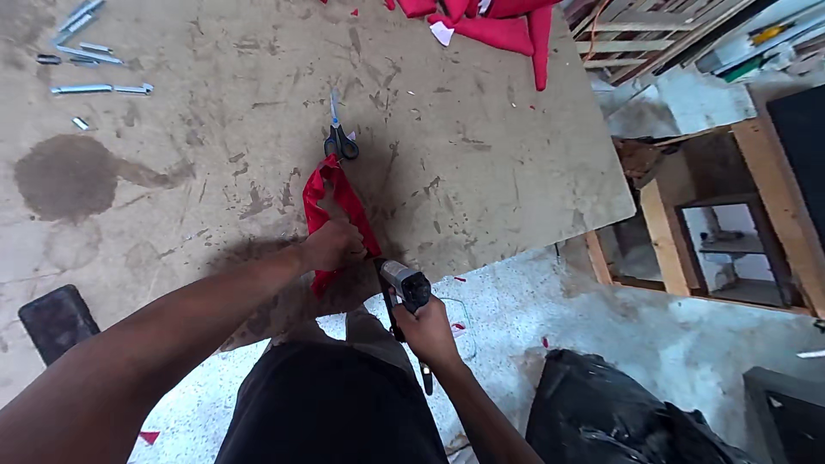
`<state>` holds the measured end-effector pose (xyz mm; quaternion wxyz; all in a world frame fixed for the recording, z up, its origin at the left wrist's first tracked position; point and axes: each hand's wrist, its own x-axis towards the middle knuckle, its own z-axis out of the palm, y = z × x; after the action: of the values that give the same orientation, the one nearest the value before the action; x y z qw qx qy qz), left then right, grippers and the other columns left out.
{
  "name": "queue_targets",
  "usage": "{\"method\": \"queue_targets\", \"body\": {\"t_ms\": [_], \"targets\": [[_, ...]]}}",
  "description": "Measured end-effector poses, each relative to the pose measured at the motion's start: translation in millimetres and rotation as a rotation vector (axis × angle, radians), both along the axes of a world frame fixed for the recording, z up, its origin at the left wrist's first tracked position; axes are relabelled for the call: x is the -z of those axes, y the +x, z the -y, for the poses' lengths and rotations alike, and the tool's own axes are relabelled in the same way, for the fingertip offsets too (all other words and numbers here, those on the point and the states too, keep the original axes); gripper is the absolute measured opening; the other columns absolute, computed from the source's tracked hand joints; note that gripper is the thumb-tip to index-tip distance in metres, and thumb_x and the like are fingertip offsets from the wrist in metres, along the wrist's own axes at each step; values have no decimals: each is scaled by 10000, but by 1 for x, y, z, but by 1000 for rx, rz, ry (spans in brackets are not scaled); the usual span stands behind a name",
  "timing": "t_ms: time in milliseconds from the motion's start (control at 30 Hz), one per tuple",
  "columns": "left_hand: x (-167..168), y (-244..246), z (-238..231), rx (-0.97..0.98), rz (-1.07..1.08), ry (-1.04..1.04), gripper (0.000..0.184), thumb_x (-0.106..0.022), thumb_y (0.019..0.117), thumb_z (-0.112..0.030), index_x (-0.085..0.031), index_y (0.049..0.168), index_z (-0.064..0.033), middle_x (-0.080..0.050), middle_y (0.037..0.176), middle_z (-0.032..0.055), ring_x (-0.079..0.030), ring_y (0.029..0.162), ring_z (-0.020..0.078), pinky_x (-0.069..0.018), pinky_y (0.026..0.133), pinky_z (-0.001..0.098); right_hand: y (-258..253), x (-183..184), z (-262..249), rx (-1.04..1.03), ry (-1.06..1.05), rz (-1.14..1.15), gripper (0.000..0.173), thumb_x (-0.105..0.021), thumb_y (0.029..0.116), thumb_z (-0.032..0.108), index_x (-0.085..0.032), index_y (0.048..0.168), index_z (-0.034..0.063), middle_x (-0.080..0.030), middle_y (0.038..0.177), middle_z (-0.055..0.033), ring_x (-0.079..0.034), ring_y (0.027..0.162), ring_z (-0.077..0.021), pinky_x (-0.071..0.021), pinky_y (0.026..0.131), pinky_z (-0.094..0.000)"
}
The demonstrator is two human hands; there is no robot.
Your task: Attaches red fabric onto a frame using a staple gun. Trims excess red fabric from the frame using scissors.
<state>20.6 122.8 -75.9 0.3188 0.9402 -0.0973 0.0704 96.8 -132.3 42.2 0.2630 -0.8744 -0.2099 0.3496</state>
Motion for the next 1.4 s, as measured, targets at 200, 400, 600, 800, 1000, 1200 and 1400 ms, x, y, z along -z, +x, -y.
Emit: {"method": "queue_targets", "body": {"t_ms": [200,400,600,800,1000,1200,1400], "targets": [[7,0,-1,-20,40,-46,428,-586,1001,-299,-548,610,-129,-565,662,6,-611,741,189,-507,748,413,-3,-5,-10,-85,-65,83,209,-685,848,314,-696,992,163,-676,759,45,-663,649,-97,-596,619,-383],[8,3,-4,-45,31,-69,427,-580,998,-288,-535,607,-122,-562,671,19,-613,752,199,-512,760,414,-9,1,-25,-119,-110,141,160,-680,874,291,-697,967,161,-664,722,31,-652,609,-115,-589,596,-399],[9,3,-5,-91,13,-87,424,-567,992,-297,-543,604,-126,-564,676,14,-618,745,191,-523,732,415,-13,2,-32,-130,-143,159,140,-709,879,292,-696,932,163,-661,700,15,-657,611,-137,-582,586,-435],[1,2,-4,-116,-48,-60,366,-598,982,-285,-607,649,-133,-597,724,5,-633,774,180,-539,748,418,-26,-2,-38,-204,-125,170,155,-690,870,311,-689,912,162,-643,703,26,-636,626,-123,-562,606,-404],[3,4,-3,-169,-21,-93,399,-583,974,-285,-529,615,-118,-555,702,24,-607,727,191,-516,660,416,-32,-6,-43,-294,-165,153,231,-680,857,320,-712,1026,167,-691,815,17,-680,754,-129,-585,711,-414],[-19,-6,-14,-464,86,-543,368,-682,978,-370,-658,735,-95,-610,778,12,-595,713,117,-540,674,336,2,-19,-24,-211,-5,158,276,-715,839,279,-688,1067,125,-708,824,15,-700,720,-130,-622,677,-431],[-51,-86,-9,-1262,-104,-570,207,-659,997,-324,-737,999,-132,-727,913,16,-695,815,162,-597,767,473,134,-10,-7,-191,-55,473,468,-729,882,143,-606,1315,16,-631,1228,-210,-686,985,-376,-584,823,-615]]}}
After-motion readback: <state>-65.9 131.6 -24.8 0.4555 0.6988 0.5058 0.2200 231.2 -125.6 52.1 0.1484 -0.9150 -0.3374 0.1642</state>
